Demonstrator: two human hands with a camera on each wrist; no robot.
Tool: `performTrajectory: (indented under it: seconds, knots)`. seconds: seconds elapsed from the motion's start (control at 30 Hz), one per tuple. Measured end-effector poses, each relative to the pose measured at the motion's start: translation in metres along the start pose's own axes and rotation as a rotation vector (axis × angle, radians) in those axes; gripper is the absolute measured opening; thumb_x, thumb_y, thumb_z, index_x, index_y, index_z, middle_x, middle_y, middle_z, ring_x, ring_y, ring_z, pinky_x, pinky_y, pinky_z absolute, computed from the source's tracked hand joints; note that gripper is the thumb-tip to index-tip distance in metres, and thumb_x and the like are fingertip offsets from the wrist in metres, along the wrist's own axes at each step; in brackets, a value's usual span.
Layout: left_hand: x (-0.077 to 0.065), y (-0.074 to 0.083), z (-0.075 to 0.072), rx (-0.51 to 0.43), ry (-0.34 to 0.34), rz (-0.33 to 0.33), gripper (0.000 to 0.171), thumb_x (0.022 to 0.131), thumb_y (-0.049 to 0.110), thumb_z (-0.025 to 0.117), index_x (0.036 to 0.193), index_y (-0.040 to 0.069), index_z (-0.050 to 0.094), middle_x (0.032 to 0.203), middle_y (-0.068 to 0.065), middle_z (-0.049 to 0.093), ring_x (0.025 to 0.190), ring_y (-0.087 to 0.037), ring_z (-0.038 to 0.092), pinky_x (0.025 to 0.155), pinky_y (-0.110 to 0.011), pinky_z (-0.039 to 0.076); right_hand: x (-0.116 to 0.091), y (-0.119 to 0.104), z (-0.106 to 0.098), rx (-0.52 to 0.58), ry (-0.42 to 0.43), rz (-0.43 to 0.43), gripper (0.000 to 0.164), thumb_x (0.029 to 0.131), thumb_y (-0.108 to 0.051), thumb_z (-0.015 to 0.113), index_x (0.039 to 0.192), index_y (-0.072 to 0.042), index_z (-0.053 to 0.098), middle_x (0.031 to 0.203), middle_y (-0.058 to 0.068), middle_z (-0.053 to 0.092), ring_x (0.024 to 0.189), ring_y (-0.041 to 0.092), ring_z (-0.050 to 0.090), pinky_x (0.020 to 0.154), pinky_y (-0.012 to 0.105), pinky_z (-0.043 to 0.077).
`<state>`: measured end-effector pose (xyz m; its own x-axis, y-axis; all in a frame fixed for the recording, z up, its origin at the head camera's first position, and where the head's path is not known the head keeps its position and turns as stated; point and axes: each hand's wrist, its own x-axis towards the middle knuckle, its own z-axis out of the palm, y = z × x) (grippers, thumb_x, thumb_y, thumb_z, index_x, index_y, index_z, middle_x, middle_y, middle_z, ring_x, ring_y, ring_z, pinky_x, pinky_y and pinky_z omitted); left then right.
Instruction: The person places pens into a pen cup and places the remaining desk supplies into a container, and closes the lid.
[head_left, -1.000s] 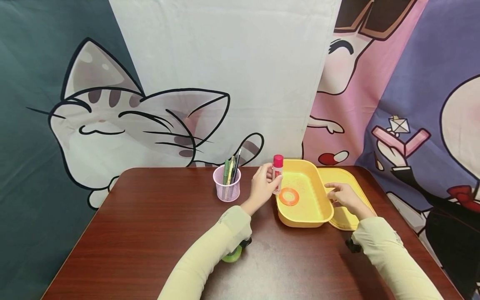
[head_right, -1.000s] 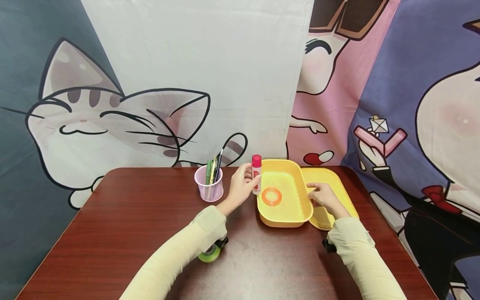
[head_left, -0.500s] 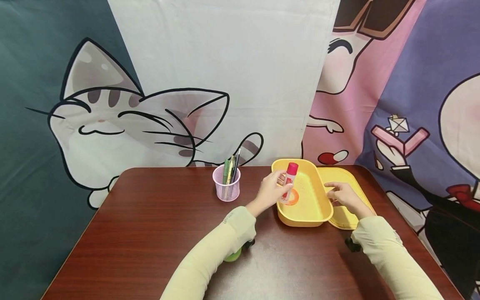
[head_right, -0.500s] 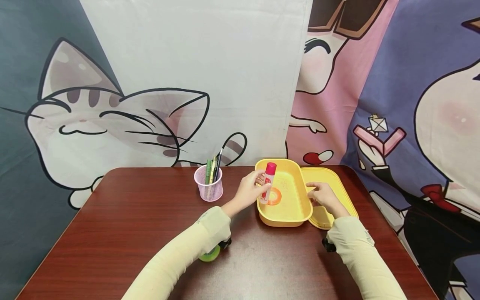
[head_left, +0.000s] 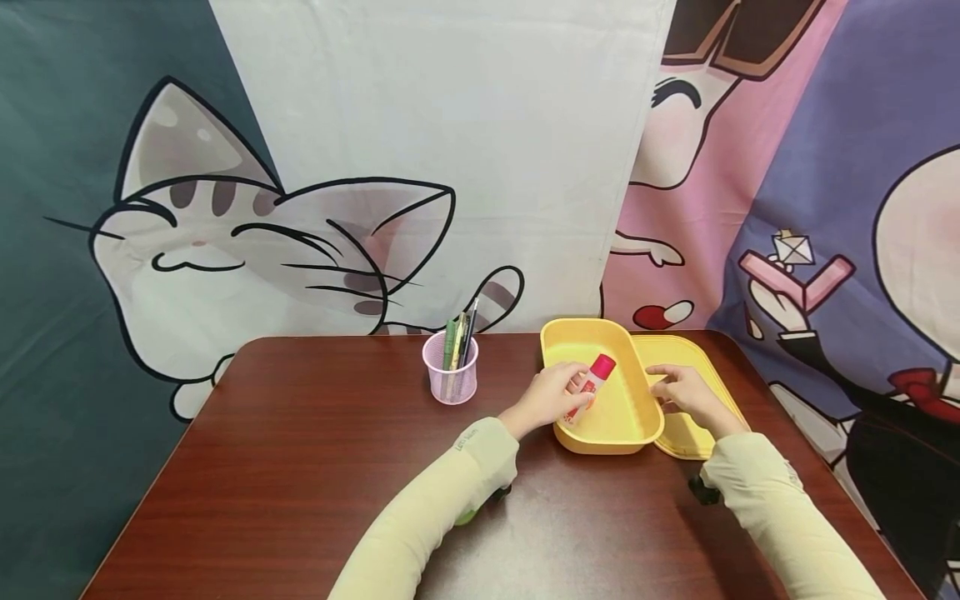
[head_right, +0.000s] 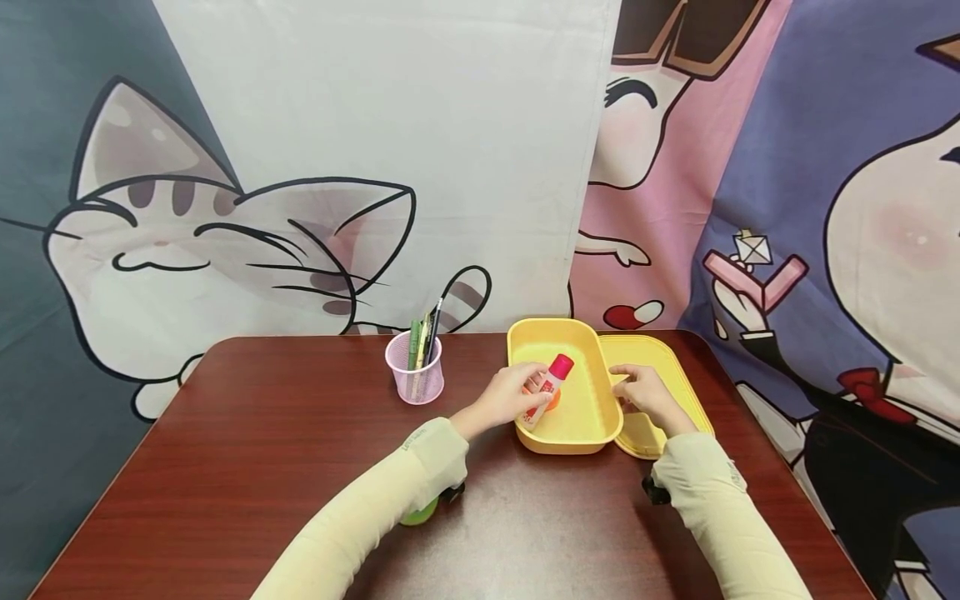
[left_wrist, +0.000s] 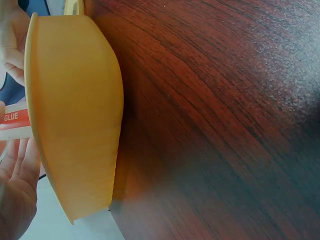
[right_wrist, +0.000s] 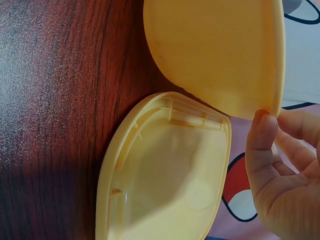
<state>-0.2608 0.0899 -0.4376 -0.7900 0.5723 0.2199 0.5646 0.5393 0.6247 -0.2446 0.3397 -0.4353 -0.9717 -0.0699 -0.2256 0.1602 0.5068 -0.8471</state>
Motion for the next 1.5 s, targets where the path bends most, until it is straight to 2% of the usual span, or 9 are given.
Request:
performTrajectory:
  seconds: [0.3, 0.47, 0.63, 0.7, 1.0, 1.23, 1.5]
  knots:
    - [0.005, 0.004, 0.006, 0.132, -0.126, 0.028, 0.039, 0.079, 0.029, 0.065, 0.114, 0.013, 0.057, 0.087, 0.003, 0.060, 0.076, -0.004, 0.051, 0.066, -0.011, 0.038, 0.001, 0.001, 0.000, 0.008, -0.004, 0.019, 0.049, 0.083, -0.005, 0.051, 0.127, 0.010, 0.036, 0.078, 0.004, 0.050, 0.065, 0.013, 0.050, 0.058, 0.027, 0.049]
    - [0.008, 0.006, 0.009, 0.211, -0.188, 0.090, 0.035, 0.080, 0.028, 0.064, 0.111, 0.014, 0.059, 0.083, 0.005, 0.061, 0.075, -0.005, 0.051, 0.066, -0.011, 0.037, 0.002, 0.002, 0.000, 0.017, -0.006, 0.019, 0.049, 0.083, -0.004, 0.050, 0.127, 0.010, 0.036, 0.078, 0.004, 0.050, 0.065, 0.013, 0.050, 0.059, 0.028, 0.049]
    - [0.008, 0.009, 0.012, 0.317, -0.220, 0.172, 0.033, 0.080, 0.030, 0.063, 0.109, 0.014, 0.060, 0.083, 0.007, 0.063, 0.078, -0.004, 0.053, 0.072, -0.012, 0.037, 0.002, 0.003, -0.001, 0.016, -0.006, 0.015, 0.049, 0.083, -0.004, 0.049, 0.128, 0.010, 0.036, 0.078, 0.004, 0.049, 0.066, 0.013, 0.050, 0.059, 0.027, 0.049]
    - [0.008, 0.010, 0.015, 0.339, -0.234, 0.182, 0.033, 0.079, 0.030, 0.063, 0.109, 0.016, 0.060, 0.084, 0.008, 0.063, 0.079, -0.004, 0.053, 0.072, -0.012, 0.037, 0.001, 0.002, -0.001, 0.015, -0.005, 0.015, 0.049, 0.083, -0.004, 0.049, 0.128, 0.010, 0.036, 0.078, 0.004, 0.050, 0.066, 0.013, 0.050, 0.058, 0.027, 0.049]
    - [0.012, 0.013, 0.021, 0.333, -0.309, 0.128, 0.032, 0.079, 0.032, 0.064, 0.108, 0.019, 0.059, 0.081, 0.009, 0.061, 0.074, -0.003, 0.052, 0.064, -0.012, 0.036, -0.001, 0.005, -0.003, 0.075, -0.033, -0.070, 0.050, 0.079, -0.012, 0.055, 0.122, 0.009, 0.042, 0.077, 0.004, 0.051, 0.062, 0.013, 0.050, 0.055, 0.027, 0.048]
    - [0.017, 0.016, 0.025, 0.305, -0.344, 0.047, 0.032, 0.078, 0.033, 0.065, 0.107, 0.022, 0.060, 0.080, 0.009, 0.062, 0.073, -0.002, 0.053, 0.065, -0.012, 0.035, 0.000, 0.002, -0.001, 0.017, 0.001, 0.019, 0.050, 0.083, -0.007, 0.051, 0.127, 0.010, 0.036, 0.082, 0.007, 0.052, 0.066, 0.013, 0.051, 0.059, 0.028, 0.049]
    - [0.020, 0.019, 0.031, 0.291, -0.385, -0.028, 0.028, 0.076, 0.034, 0.067, 0.101, 0.023, 0.061, 0.082, 0.010, 0.063, 0.074, -0.001, 0.054, 0.066, -0.014, 0.035, 0.000, 0.001, 0.000, 0.020, -0.002, 0.017, 0.049, 0.083, -0.004, 0.050, 0.128, 0.011, 0.036, 0.080, 0.005, 0.053, 0.066, 0.012, 0.051, 0.059, 0.029, 0.049]
